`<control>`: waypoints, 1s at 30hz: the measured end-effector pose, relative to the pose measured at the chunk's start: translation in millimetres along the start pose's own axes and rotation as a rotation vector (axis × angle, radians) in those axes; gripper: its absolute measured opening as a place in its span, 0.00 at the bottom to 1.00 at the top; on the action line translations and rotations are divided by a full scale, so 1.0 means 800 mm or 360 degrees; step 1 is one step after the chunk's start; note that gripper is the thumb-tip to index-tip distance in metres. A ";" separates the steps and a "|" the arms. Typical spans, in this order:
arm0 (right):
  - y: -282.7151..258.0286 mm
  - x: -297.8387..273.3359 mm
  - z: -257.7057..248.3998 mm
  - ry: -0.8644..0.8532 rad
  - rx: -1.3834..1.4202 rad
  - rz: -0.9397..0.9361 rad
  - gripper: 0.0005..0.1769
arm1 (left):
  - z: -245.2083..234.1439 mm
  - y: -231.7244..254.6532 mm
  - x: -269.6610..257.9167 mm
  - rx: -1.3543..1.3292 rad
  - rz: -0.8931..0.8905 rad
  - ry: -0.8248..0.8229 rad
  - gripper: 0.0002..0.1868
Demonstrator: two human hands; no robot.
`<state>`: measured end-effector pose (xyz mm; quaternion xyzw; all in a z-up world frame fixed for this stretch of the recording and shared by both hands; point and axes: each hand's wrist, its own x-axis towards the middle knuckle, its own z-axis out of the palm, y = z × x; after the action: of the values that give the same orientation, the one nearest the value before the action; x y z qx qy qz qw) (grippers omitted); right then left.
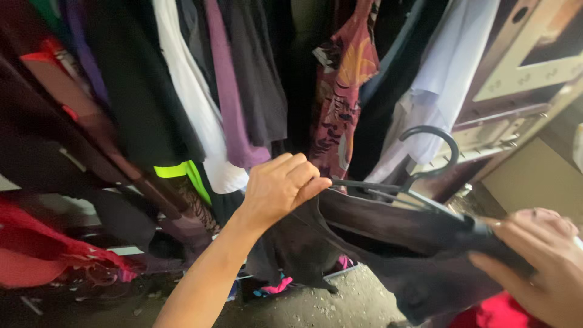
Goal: The person picks up various garments from a pile, folds them, places them on hangers, and hangs them in a wardrobe. The person handles a dark shirt, a red polo, a light-colored top, and a dark hoodie, placing each on a hanger and into the closet.
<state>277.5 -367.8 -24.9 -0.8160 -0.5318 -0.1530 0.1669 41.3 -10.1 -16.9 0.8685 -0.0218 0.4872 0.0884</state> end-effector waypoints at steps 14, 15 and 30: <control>-0.126 0.179 -0.088 0.0640 0.0258 -0.0005 0.19 | 0.050 -0.098 0.070 0.0345 -0.0947 0.0201 0.36; -0.146 0.201 -0.095 0.0730 0.0035 -0.0210 0.18 | 0.051 -0.097 0.068 0.0418 -0.0913 0.0173 0.36; -0.246 0.578 0.004 0.1103 -0.0186 -0.0145 0.25 | -0.011 -0.066 0.108 0.0493 -0.0458 0.0356 0.35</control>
<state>276.1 85.8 191.6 -0.6993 -0.4697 -0.4583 0.2835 85.5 47.9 54.2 0.8064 0.1873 0.5604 0.0244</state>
